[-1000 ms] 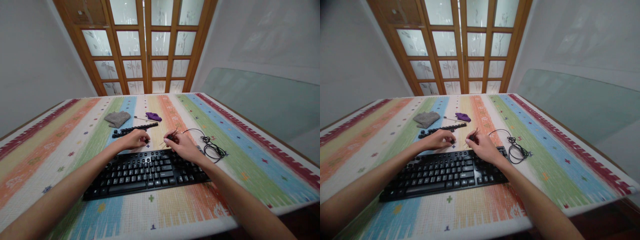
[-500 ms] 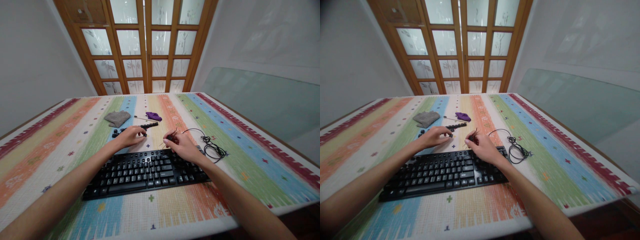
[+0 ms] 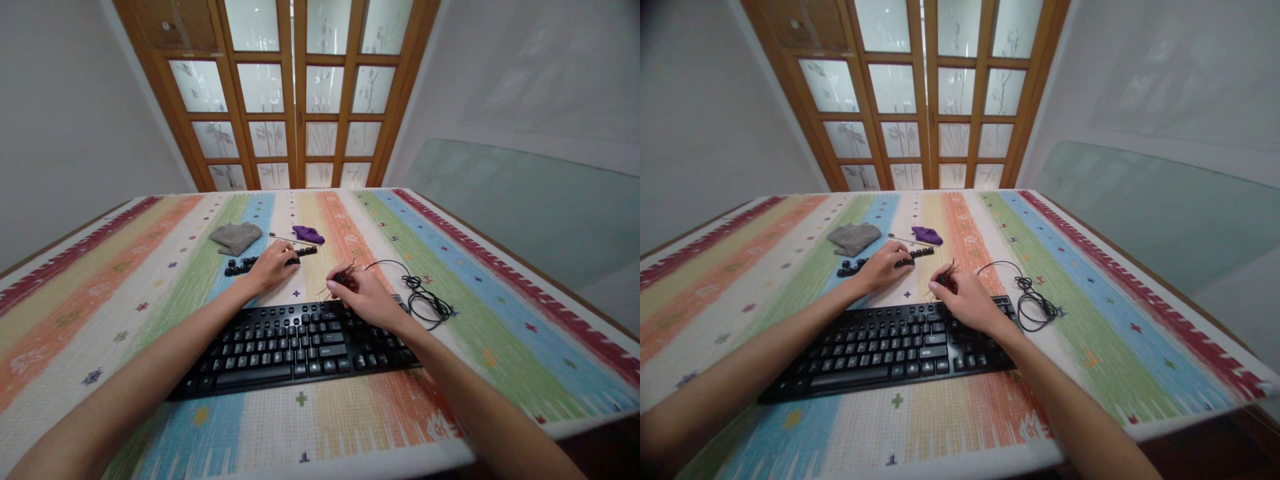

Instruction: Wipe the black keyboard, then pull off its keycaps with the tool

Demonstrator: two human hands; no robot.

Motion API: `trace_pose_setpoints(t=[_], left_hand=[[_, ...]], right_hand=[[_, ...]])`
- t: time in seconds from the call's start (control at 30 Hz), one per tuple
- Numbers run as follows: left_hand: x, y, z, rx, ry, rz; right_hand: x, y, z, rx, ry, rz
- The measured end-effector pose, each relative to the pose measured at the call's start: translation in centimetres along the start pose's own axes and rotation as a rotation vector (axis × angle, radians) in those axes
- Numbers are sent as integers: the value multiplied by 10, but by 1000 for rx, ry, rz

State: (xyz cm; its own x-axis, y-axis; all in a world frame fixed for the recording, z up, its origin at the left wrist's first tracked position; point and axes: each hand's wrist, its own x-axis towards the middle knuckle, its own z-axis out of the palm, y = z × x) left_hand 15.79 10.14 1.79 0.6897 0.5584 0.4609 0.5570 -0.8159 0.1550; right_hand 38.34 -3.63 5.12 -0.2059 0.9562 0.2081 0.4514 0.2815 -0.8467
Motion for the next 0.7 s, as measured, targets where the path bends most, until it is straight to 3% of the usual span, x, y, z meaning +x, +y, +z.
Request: trace_pose_setpoints(t=[0.7], left_hand=[[6, -6, 13, 36, -5, -61]], right_hand=[[-3, -7, 5, -11, -59, -19]])
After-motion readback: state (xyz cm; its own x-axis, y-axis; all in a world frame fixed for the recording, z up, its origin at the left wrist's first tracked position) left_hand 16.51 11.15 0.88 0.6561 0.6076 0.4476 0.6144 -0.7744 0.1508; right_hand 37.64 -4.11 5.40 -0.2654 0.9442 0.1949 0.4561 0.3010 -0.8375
